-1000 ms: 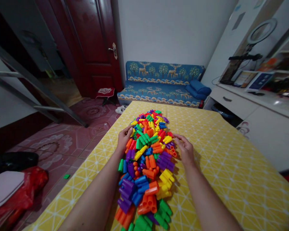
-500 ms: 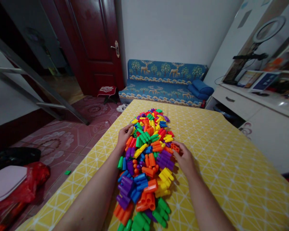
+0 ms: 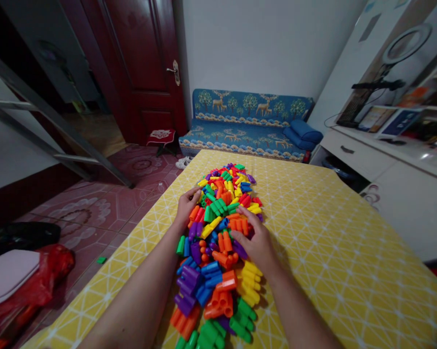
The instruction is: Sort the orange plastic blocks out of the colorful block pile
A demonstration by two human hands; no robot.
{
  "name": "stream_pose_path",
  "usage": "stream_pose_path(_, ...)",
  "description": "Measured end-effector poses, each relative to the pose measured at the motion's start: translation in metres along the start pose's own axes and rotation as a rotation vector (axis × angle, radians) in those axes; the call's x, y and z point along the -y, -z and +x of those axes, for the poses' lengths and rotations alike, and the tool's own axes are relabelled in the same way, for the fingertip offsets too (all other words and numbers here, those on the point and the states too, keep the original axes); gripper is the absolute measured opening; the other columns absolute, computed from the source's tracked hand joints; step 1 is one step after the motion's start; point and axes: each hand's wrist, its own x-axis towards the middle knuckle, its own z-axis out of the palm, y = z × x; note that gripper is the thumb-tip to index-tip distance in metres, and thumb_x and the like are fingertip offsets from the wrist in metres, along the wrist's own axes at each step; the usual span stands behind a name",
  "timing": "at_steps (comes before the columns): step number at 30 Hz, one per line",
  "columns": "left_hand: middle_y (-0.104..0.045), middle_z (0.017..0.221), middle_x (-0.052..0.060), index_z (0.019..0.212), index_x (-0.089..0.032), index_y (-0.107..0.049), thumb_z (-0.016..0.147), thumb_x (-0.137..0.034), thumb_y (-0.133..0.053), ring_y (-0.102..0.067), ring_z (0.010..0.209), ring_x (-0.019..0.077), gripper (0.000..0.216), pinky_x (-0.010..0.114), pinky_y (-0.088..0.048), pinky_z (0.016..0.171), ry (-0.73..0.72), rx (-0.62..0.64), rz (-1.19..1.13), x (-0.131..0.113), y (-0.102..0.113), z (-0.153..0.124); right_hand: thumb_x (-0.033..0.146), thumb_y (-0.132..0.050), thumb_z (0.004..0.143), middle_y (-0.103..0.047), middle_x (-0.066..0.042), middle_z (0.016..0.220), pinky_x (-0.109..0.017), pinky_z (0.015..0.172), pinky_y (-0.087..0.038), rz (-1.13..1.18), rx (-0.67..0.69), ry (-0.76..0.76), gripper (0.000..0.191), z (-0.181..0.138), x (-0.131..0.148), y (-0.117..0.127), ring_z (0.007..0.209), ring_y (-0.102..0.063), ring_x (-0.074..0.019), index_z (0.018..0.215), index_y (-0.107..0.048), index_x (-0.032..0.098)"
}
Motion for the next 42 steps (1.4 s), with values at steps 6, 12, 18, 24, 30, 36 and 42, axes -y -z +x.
stream_pose_path(6, -0.073, 0.117, 0.013, 0.106, -0.014, -0.075, 0.077, -0.056, -0.067, -0.064, 0.114, 0.0320, 0.053, 0.043, -0.046, 0.102, -0.009, 0.002, -0.011, 0.005, 0.001, 0.002, 0.029, -0.068, 0.079, -0.058, -0.008, 0.120, -0.041, 0.097, -0.052, -0.308, -0.033, 0.074, 0.046, 0.002, 0.005, -0.002, 0.112, -0.060, -0.0251, 0.124, -0.062, 0.028)
stream_pose_path(12, -0.071, 0.120, 0.014, 0.108, -0.013, -0.075, 0.078, -0.055, -0.065, -0.062, 0.118, 0.0326, 0.053, 0.044, -0.044, 0.104, -0.010, 0.014, -0.003, 0.005, 0.001, 0.002, 0.029, -0.064, 0.084, -0.059, -0.008, 0.115, -0.043, 0.097, -0.048, -0.477, -0.002, 0.178, 0.027, 0.001, 0.009, -0.002, 0.109, -0.057, -0.0254, 0.111, -0.066, 0.024)
stream_pose_path(18, -0.072, 0.119, 0.013, 0.109, -0.014, -0.075, 0.079, -0.055, -0.065, -0.061, 0.120, 0.0320, 0.052, 0.044, -0.043, 0.106, -0.010, 0.013, -0.003, 0.005, 0.001, 0.002, 0.024, -0.061, 0.087, -0.061, -0.007, 0.115, -0.046, 0.095, -0.043, -0.521, -0.057, 0.264, 0.028, -0.002, 0.009, -0.005, 0.109, -0.056, -0.0258, 0.114, -0.069, 0.028)
stream_pose_path(24, -0.072, 0.119, 0.013, 0.107, -0.013, -0.075, 0.076, -0.059, -0.066, -0.062, 0.118, 0.0326, 0.056, 0.044, -0.044, 0.105, -0.006, 0.009, -0.019, 0.003, 0.001, 0.002, 0.015, -0.051, 0.086, -0.059, -0.008, 0.105, -0.037, 0.090, -0.050, -0.157, -0.417, 0.256, 0.025, 0.004, -0.010, 0.014, 0.101, -0.059, -0.0205, 0.103, -0.068, 0.021)
stream_pose_path(30, -0.072, 0.118, 0.014, 0.108, -0.013, -0.075, 0.076, -0.060, -0.067, -0.063, 0.117, 0.0321, 0.057, 0.043, -0.044, 0.105, 0.024, 0.008, -0.034, 0.003, 0.000, 0.001, 0.033, -0.061, 0.075, -0.062, -0.019, 0.114, -0.048, 0.101, -0.044, -0.357, -0.498, -0.224, 0.044, 0.048, -0.098, 0.092, 0.110, -0.058, -0.0315, 0.114, -0.063, 0.012)
stream_pose_path(36, -0.073, 0.117, 0.013, 0.107, -0.014, -0.075, 0.075, -0.057, -0.069, -0.063, 0.118, 0.0311, 0.054, 0.043, -0.044, 0.106, 0.025, 0.006, -0.060, 0.005, 0.000, 0.001, 0.048, -0.059, 0.082, -0.021, -0.028, 0.155, -0.059, 0.110, -0.030, -0.748, -0.288, -0.174, 0.084, 0.030, -0.119, 0.111, 0.144, -0.025, -0.0428, 0.151, -0.029, 0.009)
stream_pose_path(42, -0.073, 0.115, 0.013, 0.107, -0.013, -0.075, 0.078, -0.057, -0.066, -0.065, 0.112, 0.0314, 0.054, 0.043, -0.046, 0.102, 0.019, 0.019, -0.036, 0.003, 0.000, 0.000, 0.053, -0.044, 0.092, -0.012, -0.033, 0.157, -0.059, 0.109, -0.030, -0.872, -0.202, -0.172, 0.082, 0.018, -0.119, 0.100, 0.145, -0.018, -0.0461, 0.154, -0.019, 0.005)
